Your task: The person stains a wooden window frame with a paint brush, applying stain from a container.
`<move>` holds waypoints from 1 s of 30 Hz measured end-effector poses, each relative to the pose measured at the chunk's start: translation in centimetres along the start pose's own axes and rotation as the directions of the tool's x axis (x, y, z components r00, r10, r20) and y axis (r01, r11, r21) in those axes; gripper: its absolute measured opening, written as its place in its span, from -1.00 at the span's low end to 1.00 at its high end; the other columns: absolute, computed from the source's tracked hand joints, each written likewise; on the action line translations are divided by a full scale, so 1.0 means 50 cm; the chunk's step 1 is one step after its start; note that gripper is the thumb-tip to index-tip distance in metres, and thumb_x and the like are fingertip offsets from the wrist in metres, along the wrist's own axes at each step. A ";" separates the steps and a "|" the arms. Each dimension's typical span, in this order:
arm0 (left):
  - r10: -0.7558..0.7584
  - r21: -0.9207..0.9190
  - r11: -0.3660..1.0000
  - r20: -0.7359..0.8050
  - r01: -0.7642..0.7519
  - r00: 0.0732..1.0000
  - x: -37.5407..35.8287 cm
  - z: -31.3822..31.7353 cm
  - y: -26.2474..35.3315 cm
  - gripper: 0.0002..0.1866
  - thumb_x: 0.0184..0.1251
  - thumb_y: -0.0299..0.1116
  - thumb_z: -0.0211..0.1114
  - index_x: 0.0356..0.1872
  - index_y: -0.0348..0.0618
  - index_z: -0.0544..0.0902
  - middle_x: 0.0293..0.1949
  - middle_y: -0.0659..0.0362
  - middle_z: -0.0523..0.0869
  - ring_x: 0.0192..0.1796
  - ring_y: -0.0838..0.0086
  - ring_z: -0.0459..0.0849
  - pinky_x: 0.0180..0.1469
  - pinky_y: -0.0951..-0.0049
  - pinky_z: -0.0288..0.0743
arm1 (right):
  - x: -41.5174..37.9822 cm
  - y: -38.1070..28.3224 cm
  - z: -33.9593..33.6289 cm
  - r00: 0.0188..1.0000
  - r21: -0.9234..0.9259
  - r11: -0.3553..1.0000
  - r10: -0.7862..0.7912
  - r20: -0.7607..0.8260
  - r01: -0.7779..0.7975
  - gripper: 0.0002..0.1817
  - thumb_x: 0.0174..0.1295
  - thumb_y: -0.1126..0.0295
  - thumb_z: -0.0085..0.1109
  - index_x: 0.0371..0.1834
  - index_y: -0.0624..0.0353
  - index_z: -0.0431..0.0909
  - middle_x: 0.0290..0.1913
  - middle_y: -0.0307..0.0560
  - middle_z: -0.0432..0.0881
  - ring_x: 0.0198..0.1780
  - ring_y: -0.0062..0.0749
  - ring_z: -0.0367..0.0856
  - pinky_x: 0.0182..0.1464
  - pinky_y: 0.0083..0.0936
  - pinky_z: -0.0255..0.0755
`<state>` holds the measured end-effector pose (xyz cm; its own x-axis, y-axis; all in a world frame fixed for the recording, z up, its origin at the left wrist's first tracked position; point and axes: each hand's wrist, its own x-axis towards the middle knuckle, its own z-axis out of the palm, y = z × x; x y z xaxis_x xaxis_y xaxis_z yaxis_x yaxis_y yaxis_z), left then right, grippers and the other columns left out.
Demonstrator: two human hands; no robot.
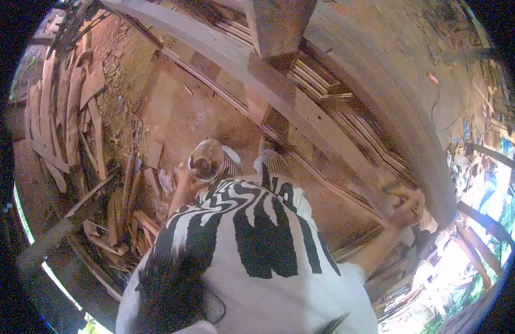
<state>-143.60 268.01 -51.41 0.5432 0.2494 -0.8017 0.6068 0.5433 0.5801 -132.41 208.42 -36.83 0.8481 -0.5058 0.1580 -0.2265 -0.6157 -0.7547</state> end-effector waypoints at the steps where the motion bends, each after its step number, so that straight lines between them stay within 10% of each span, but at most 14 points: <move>1: -0.013 0.113 0.994 0.062 0.006 0.998 0.039 -0.012 0.011 -0.21 0.22 -0.39 0.16 0.35 0.10 -0.16 0.28 -0.13 0.21 0.20 -0.03 0.47 -0.05 -0.09 0.61 | -0.008 -0.007 -0.019 0.996 -0.301 0.953 -0.042 -0.077 0.017 -0.67 0.37 0.25 -0.04 -0.40 0.29 0.54 -0.41 0.03 0.65 -0.45 -0.37 0.59 -0.44 -0.47 0.45; 6: 0.028 0.147 0.988 0.079 -0.040 0.996 0.085 0.019 0.139 -0.17 0.18 -0.37 0.27 0.34 0.03 -0.12 0.28 -0.07 0.19 0.26 0.06 0.37 0.01 -0.05 0.57 | -0.121 0.069 -0.007 0.961 -0.832 0.499 0.006 -0.277 -0.243 -0.64 0.37 0.24 -0.04 -0.21 0.39 0.57 -0.34 0.16 0.67 -0.34 -0.27 0.64 -0.29 -0.42 0.48; 8: 0.031 0.134 0.990 0.131 -0.049 0.991 0.112 -0.001 0.177 -0.18 0.17 -0.39 0.28 0.33 0.02 -0.11 0.26 -0.06 0.18 0.25 0.06 0.37 0.00 -0.04 0.58 | -0.169 0.101 0.069 0.959 -0.736 0.676 -0.191 -0.209 -0.026 -0.69 0.36 0.28 -0.02 -0.25 0.35 0.59 -0.38 0.13 0.66 -0.34 -0.22 0.63 -0.30 -0.39 0.45; 10: 0.048 0.136 0.988 0.158 -0.070 0.986 0.133 -0.039 0.215 -0.17 0.16 -0.40 0.28 0.33 0.02 -0.11 0.27 -0.06 0.17 0.24 0.05 0.37 -0.02 -0.04 0.60 | -0.210 0.000 0.215 0.956 -0.462 0.851 0.142 -0.255 -0.250 -0.73 0.26 0.31 0.08 -0.15 0.27 0.62 -0.27 0.22 0.65 -0.17 -0.01 0.63 -0.07 -0.24 0.47; 13: 0.123 0.200 0.967 0.167 -0.155 0.978 0.192 -0.107 0.271 -0.15 0.15 -0.42 0.30 0.32 0.03 -0.13 0.26 -0.07 0.17 0.22 0.01 0.38 -0.08 -0.05 0.63 | -0.271 -0.201 0.451 0.950 -0.298 0.941 -0.227 -0.214 0.158 -0.82 0.26 0.35 0.10 -0.31 0.25 0.58 -0.32 0.06 0.60 -0.21 -0.10 0.58 -0.11 -0.33 0.46; 18: 0.117 0.066 0.990 0.120 -0.125 0.986 0.251 -0.188 0.385 -0.19 0.15 -0.37 0.31 0.29 0.04 -0.09 0.23 -0.06 0.21 0.20 0.05 0.42 -0.06 -0.06 0.62 | -0.335 -0.491 0.724 0.954 -0.058 0.961 -0.261 0.145 0.272 -0.86 0.24 0.38 0.12 -0.29 0.21 0.59 -0.17 0.07 0.61 -0.13 -0.02 0.58 -0.11 -0.27 0.48; 23: 0.166 0.128 0.974 0.166 -0.188 0.972 0.311 -0.234 0.478 -0.21 0.17 -0.33 0.31 0.29 0.04 -0.06 0.23 -0.04 0.24 0.20 0.09 0.44 -0.05 0.01 0.61 | -0.353 -0.649 0.884 0.711 0.291 0.796 -0.605 0.357 0.531 -0.86 0.09 0.50 0.20 -0.26 0.17 0.58 -0.07 0.07 0.60 0.00 0.00 0.57 -0.03 -0.29 0.52; 25: 0.158 0.128 0.975 0.179 -0.182 0.971 0.329 -0.238 0.509 -0.21 0.16 -0.33 0.31 0.29 0.03 -0.06 0.23 -0.04 0.25 0.19 0.09 0.45 -0.05 0.02 0.60 | -0.341 -0.678 0.915 0.451 0.404 0.541 -0.840 0.303 0.738 -0.83 0.08 0.51 0.21 -0.23 0.16 0.59 -0.02 0.07 0.59 0.03 0.01 0.56 0.03 -0.31 0.51; 28: 0.157 0.129 0.974 0.218 -0.188 0.963 0.345 -0.239 0.544 -0.21 0.16 -0.32 0.31 0.29 0.01 -0.05 0.23 -0.04 0.25 0.19 0.09 0.46 -0.05 0.03 0.60 | -0.337 -0.570 0.902 0.592 0.341 0.670 -0.743 0.314 0.659 -0.81 0.09 0.51 0.22 -0.20 0.17 0.59 0.00 0.08 0.58 0.04 -0.02 0.57 0.06 -0.34 0.50; 29: 0.162 0.129 0.972 0.243 -0.198 0.956 0.356 -0.240 0.555 -0.21 0.16 -0.32 0.31 0.29 0.00 -0.05 0.23 -0.04 0.26 0.18 0.10 0.46 -0.05 0.03 0.60 | -0.355 -0.586 0.861 0.859 0.566 0.824 -0.298 0.415 0.012 -0.80 0.09 0.51 0.22 -0.18 0.18 0.59 0.02 0.04 0.58 0.03 -0.09 0.58 0.06 -0.36 0.49; 30: 0.172 0.156 0.965 0.227 -0.211 0.959 0.380 -0.247 0.552 -0.20 0.17 -0.33 0.30 0.30 -0.01 -0.07 0.23 -0.06 0.25 0.17 0.08 0.47 -0.05 0.03 0.60 | -0.374 -0.518 0.820 0.851 0.444 0.869 -0.394 0.347 0.221 -0.76 0.13 0.44 0.22 -0.12 0.18 0.58 0.04 -0.02 0.57 0.04 -0.18 0.55 0.09 -0.38 0.45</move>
<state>-123.68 297.67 -52.41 0.7570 0.1506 -0.6359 0.5620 0.3465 0.7511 -122.78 258.63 -46.35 0.9774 0.0221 0.2104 0.2030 -0.3784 -0.9031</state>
